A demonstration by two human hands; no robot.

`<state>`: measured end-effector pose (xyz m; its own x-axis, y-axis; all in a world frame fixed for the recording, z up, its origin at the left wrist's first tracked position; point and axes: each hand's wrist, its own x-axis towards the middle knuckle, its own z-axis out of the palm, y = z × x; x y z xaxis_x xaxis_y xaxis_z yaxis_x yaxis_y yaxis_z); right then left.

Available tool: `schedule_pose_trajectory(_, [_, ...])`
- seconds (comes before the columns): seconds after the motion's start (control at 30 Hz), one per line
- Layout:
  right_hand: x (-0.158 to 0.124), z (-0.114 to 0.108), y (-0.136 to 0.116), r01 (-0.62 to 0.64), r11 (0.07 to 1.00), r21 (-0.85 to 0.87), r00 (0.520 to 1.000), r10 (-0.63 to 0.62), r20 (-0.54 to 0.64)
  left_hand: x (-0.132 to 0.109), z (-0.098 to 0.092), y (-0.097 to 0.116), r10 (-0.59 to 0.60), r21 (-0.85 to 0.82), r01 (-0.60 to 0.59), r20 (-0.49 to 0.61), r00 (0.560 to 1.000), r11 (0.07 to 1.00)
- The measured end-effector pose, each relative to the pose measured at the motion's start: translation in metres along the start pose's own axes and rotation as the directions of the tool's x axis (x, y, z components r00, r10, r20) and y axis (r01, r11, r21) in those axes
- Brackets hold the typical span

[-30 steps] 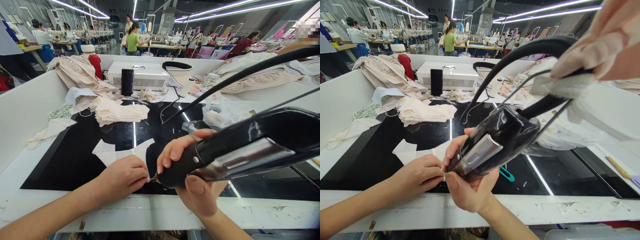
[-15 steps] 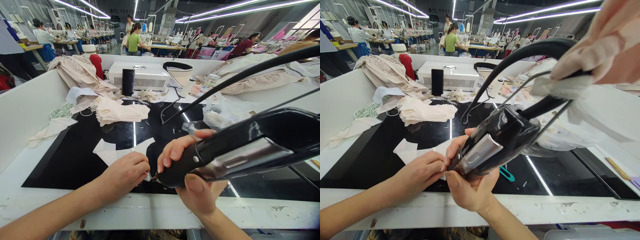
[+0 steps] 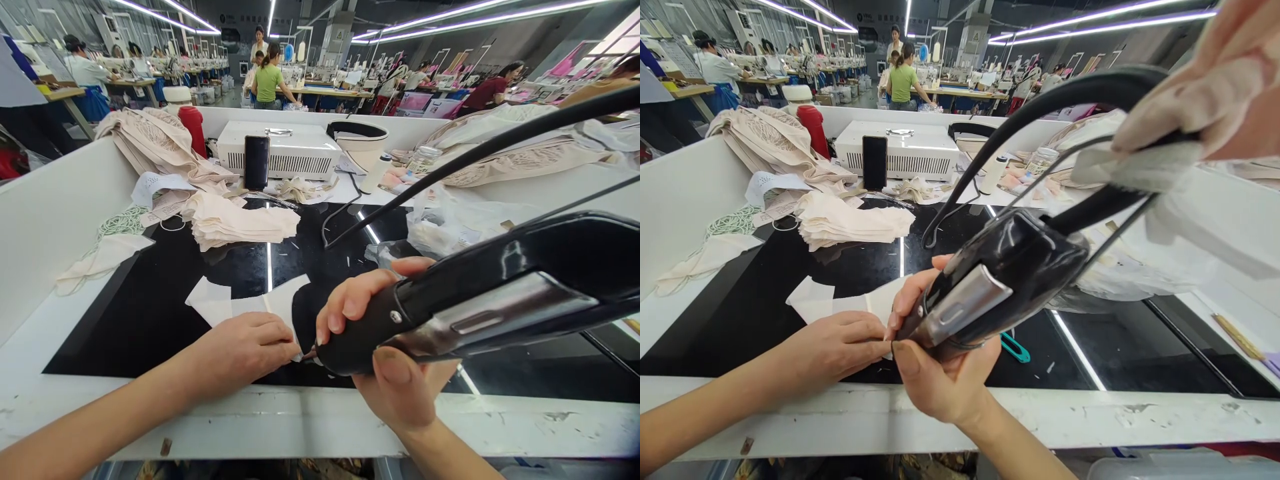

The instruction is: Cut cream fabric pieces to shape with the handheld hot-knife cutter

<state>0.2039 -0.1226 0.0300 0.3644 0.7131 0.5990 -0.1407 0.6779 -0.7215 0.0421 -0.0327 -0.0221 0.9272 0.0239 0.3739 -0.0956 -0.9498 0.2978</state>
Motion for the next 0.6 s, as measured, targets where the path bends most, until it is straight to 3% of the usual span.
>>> schedule_pose_trajectory(0.3, [0.0005,-0.0001,0.0003,0.004,1.0,0.021,1.0,-0.004,-0.01,-0.0005,0.0026,0.0,0.096,0.195,-0.097,0.017,0.995,0.976])
schedule_pose_trajectory(0.6, [-0.0003,-0.0006,0.0023,0.029,0.999,0.029,1.0,-0.029,0.002,-0.005,0.0084,-0.004,0.101,0.196,-0.098,-0.005,0.995,0.976])
